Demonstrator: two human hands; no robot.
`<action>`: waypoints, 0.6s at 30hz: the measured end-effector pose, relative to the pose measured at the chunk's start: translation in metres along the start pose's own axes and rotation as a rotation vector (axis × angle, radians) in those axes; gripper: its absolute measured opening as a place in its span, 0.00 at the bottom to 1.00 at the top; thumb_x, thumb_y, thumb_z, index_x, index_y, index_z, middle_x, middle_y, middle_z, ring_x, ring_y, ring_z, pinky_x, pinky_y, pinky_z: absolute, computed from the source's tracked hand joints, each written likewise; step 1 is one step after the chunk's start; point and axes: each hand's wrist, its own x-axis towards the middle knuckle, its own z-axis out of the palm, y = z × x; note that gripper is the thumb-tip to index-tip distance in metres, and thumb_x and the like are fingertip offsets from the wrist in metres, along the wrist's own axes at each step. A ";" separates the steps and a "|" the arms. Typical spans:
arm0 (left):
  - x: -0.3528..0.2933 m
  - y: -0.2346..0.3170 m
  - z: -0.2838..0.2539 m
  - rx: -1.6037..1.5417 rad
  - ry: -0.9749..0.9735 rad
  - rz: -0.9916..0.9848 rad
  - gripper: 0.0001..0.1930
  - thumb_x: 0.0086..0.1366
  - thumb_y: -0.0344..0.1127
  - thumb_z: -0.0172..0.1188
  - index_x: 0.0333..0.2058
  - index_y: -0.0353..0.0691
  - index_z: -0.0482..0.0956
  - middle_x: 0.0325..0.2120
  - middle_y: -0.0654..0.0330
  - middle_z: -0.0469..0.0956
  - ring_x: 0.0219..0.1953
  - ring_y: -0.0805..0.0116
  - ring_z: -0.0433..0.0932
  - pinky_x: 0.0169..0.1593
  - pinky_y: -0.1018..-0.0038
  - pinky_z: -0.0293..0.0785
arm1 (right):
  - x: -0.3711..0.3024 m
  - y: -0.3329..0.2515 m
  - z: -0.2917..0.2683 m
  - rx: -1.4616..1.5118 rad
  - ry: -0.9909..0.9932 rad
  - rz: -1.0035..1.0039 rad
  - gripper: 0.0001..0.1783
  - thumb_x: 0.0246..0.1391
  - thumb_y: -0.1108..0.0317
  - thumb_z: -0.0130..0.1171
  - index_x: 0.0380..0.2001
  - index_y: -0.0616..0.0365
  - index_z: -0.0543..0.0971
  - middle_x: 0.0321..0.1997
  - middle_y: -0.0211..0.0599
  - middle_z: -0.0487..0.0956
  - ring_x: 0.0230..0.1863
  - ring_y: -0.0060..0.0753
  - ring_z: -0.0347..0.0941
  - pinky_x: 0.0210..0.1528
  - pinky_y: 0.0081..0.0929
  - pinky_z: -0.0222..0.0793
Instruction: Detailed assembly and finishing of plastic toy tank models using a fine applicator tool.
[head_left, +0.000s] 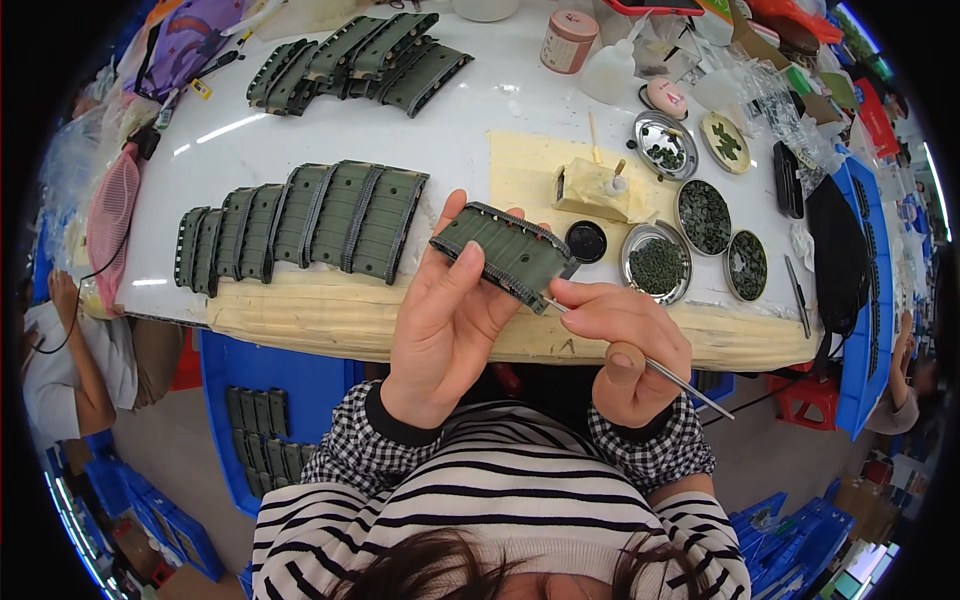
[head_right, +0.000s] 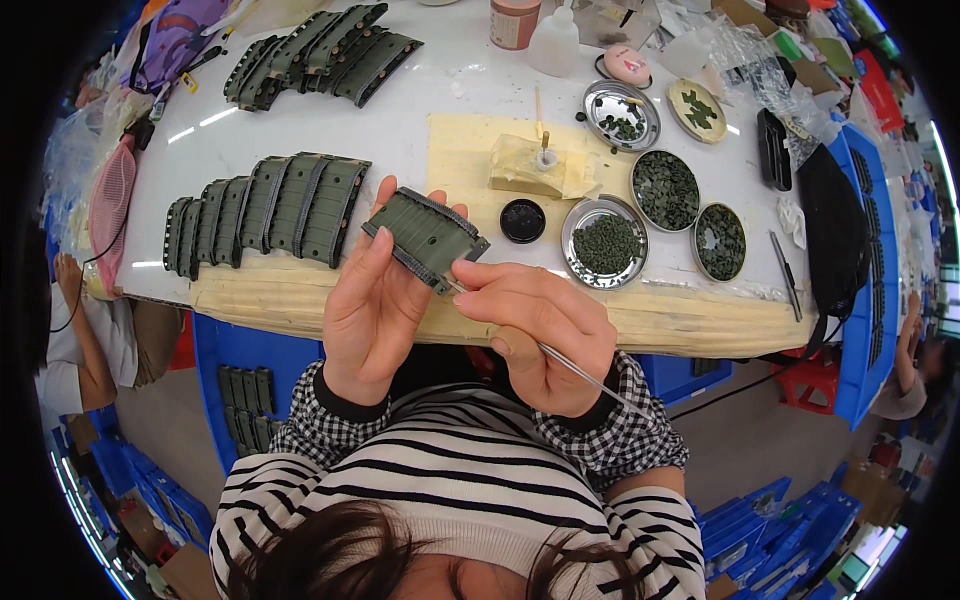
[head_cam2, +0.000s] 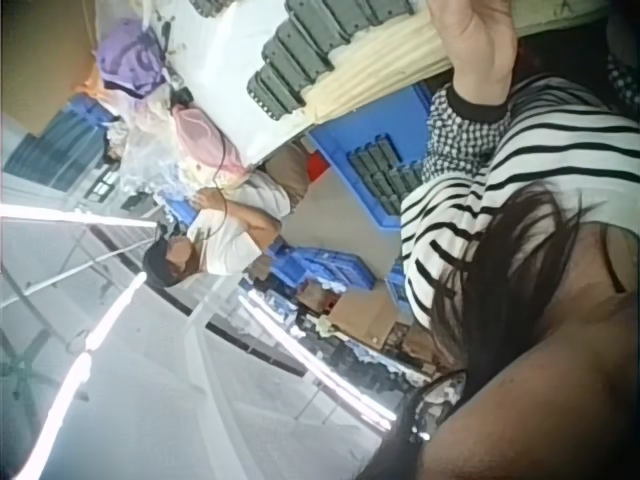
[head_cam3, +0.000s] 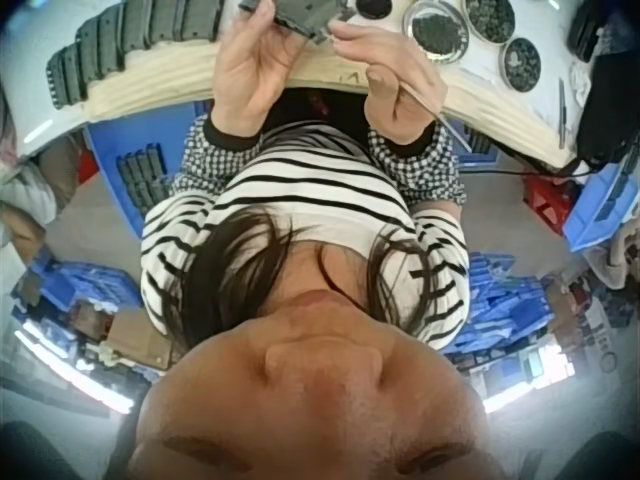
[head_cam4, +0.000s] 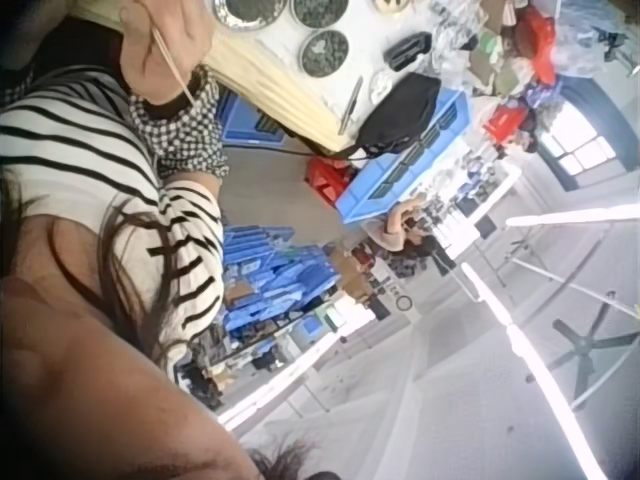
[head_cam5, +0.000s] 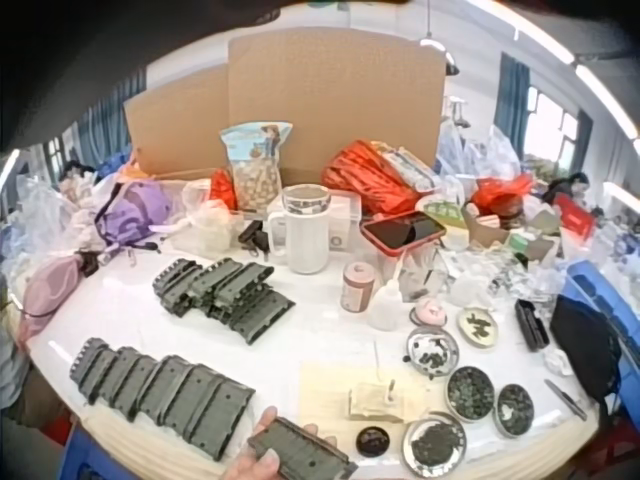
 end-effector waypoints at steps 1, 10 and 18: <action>0.000 0.000 0.000 0.000 -0.007 0.000 0.24 0.72 0.33 0.41 0.64 0.42 0.51 0.60 0.44 0.60 0.65 0.47 0.58 0.65 0.57 0.63 | -0.001 0.000 -0.001 -0.007 -0.015 -0.005 0.11 0.57 0.72 0.55 0.41 0.65 0.79 0.45 0.52 0.79 0.42 0.44 0.79 0.44 0.28 0.74; 0.000 0.000 -0.003 0.002 -0.064 -0.002 0.26 0.72 0.34 0.41 0.66 0.44 0.49 0.62 0.45 0.58 0.66 0.47 0.56 0.65 0.58 0.64 | 0.005 -0.013 -0.006 -0.111 -0.141 -0.082 0.16 0.53 0.70 0.60 0.44 0.68 0.76 0.44 0.52 0.77 0.48 0.49 0.77 0.46 0.34 0.76; 0.000 0.000 -0.001 0.027 -0.095 0.010 0.28 0.72 0.35 0.42 0.67 0.44 0.46 0.62 0.45 0.57 0.66 0.47 0.55 0.64 0.58 0.64 | 0.007 -0.019 -0.008 -0.117 -0.170 -0.083 0.19 0.50 0.69 0.63 0.45 0.68 0.76 0.44 0.50 0.77 0.49 0.51 0.76 0.47 0.36 0.77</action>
